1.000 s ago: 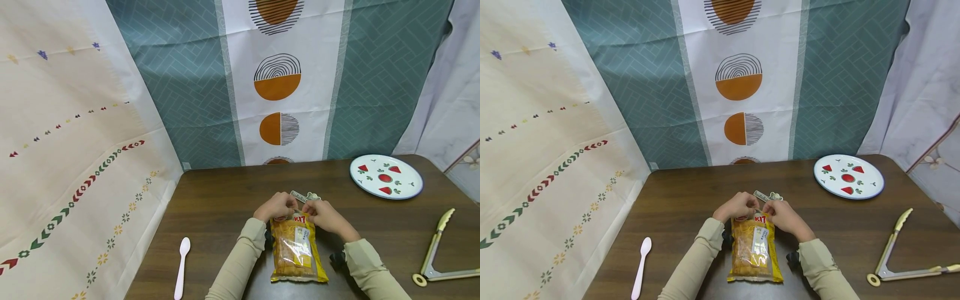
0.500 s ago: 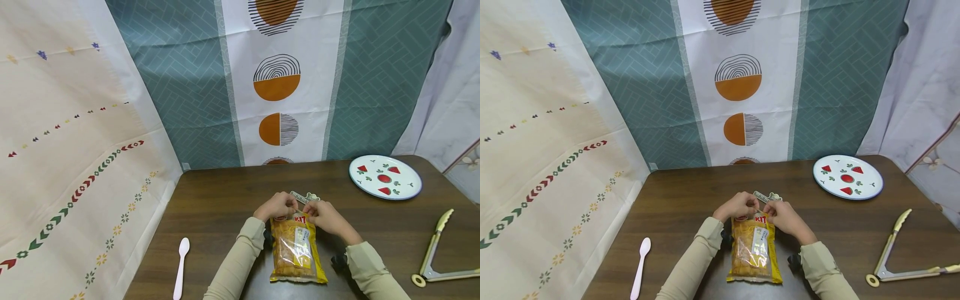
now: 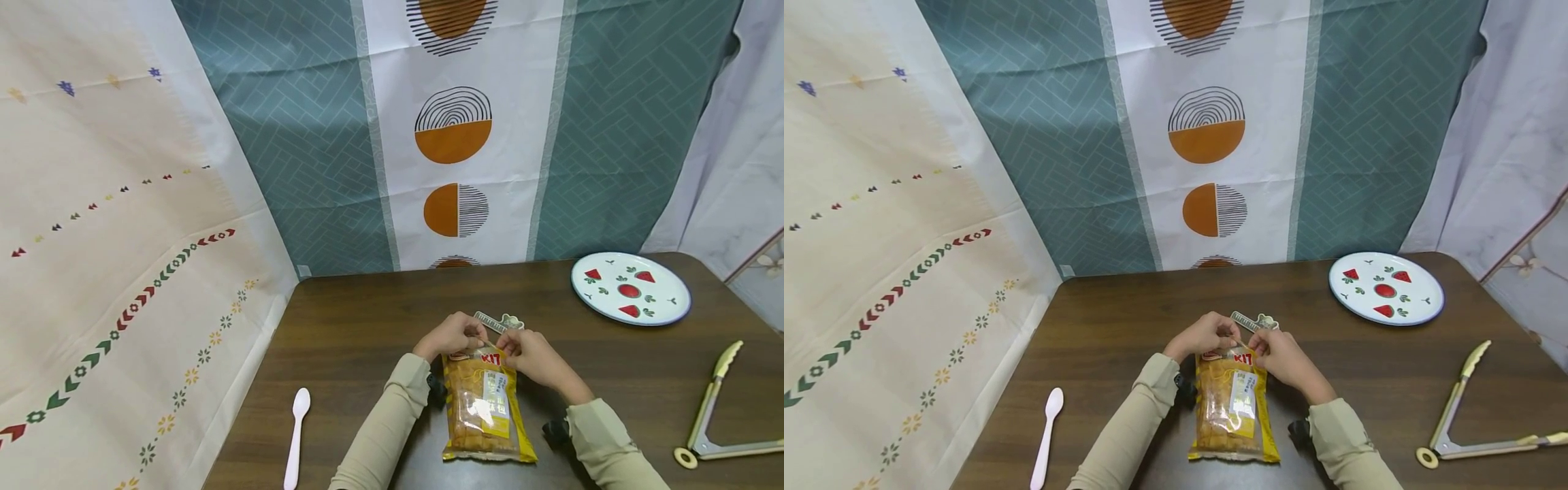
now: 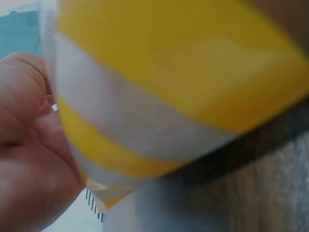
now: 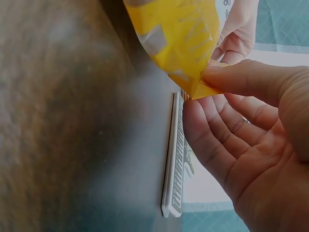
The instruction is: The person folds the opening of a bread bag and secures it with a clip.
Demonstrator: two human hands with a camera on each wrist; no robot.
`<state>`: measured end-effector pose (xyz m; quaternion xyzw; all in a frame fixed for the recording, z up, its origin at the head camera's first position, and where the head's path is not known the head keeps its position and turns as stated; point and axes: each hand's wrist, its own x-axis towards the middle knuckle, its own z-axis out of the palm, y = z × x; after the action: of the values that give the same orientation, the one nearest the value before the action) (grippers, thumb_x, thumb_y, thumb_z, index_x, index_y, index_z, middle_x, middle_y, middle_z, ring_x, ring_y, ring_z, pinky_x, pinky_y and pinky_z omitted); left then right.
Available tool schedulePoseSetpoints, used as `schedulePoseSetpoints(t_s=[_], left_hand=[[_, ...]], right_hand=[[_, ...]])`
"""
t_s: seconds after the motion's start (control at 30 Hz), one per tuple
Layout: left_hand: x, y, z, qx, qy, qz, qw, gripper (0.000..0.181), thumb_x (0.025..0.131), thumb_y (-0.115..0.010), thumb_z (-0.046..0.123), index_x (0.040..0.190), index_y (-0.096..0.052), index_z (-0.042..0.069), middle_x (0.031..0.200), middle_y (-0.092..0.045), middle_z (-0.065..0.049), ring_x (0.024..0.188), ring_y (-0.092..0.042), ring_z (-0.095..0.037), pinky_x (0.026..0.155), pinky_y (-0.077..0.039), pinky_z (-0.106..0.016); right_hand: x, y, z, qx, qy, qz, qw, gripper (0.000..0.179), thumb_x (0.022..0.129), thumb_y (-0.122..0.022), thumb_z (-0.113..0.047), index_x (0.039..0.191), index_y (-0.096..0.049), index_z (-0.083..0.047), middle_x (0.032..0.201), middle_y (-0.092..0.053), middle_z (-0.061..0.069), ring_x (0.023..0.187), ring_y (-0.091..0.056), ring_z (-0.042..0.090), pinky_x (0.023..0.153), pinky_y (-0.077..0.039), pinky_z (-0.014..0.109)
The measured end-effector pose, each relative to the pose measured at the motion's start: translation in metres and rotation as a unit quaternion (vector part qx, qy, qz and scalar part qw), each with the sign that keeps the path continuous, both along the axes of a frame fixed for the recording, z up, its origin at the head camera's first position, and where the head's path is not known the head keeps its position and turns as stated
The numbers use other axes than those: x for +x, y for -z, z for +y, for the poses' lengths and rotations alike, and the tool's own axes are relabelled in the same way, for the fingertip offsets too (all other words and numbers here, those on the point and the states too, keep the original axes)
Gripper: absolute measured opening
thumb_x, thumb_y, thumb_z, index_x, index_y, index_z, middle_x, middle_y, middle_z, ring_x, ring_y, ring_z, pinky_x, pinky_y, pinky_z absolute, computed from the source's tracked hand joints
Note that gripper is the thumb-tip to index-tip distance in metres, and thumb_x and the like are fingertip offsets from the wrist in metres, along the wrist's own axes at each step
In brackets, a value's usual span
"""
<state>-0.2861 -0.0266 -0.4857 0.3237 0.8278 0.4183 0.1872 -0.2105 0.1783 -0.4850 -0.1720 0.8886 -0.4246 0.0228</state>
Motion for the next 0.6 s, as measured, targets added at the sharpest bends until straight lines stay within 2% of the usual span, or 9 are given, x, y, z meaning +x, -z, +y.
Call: schedulePoseSetpoints(t_s=[0.2,0.33,0.43,0.6], left_hand=[[-0.0010,-0.0025,-0.0033,0.007,0.003,-0.002,1.0000,0.009,0.095,-0.068,-0.001,0.095,-0.076,0.002,0.085,-0.070,0.001,0.064,-0.051,-0.009,0.062,-0.044,-0.022],[-0.0010,-0.0028,-0.0047,0.008,0.004,-0.003,1.0000,0.008,0.094,-0.069,-0.001,0.095,-0.077,0.002,0.087,-0.073,-0.002,0.074,-0.056,-0.006,0.071,-0.046,-0.021],[-0.0009,-0.0024,-0.0057,0.013,0.004,-0.006,0.9999,0.008,0.093,-0.070,-0.002,0.095,-0.077,0.002,0.088,-0.073,-0.002,0.077,-0.057,-0.007,0.073,-0.047,-0.021],[-0.0011,-0.0019,-0.0072,0.022,0.003,-0.012,0.9997,0.008,0.094,-0.069,-0.001,0.095,-0.076,0.002,0.087,-0.072,-0.001,0.076,-0.057,-0.007,0.072,-0.048,-0.021]], right_hand=[[0.0012,0.0010,-0.0016,0.005,0.000,-0.004,1.0000,0.018,0.077,-0.071,0.009,0.089,-0.065,-0.003,0.077,-0.060,0.000,0.072,-0.056,0.017,0.061,-0.048,0.029],[0.0031,0.0021,-0.0016,0.009,-0.008,-0.011,0.9999,0.017,0.080,-0.070,0.008,0.089,-0.063,-0.004,0.078,-0.061,0.000,0.072,-0.057,0.017,0.061,-0.049,0.030],[0.0037,0.0035,-0.0018,0.010,-0.011,-0.013,0.9998,0.017,0.081,-0.069,0.007,0.091,-0.061,-0.003,0.079,-0.063,0.001,0.071,-0.057,0.017,0.060,-0.049,0.030],[0.0040,0.0044,-0.0029,0.011,-0.009,-0.017,0.9998,0.016,0.082,-0.070,0.006,0.094,-0.062,-0.002,0.080,-0.066,0.002,0.071,-0.059,0.016,0.059,-0.048,0.030]])
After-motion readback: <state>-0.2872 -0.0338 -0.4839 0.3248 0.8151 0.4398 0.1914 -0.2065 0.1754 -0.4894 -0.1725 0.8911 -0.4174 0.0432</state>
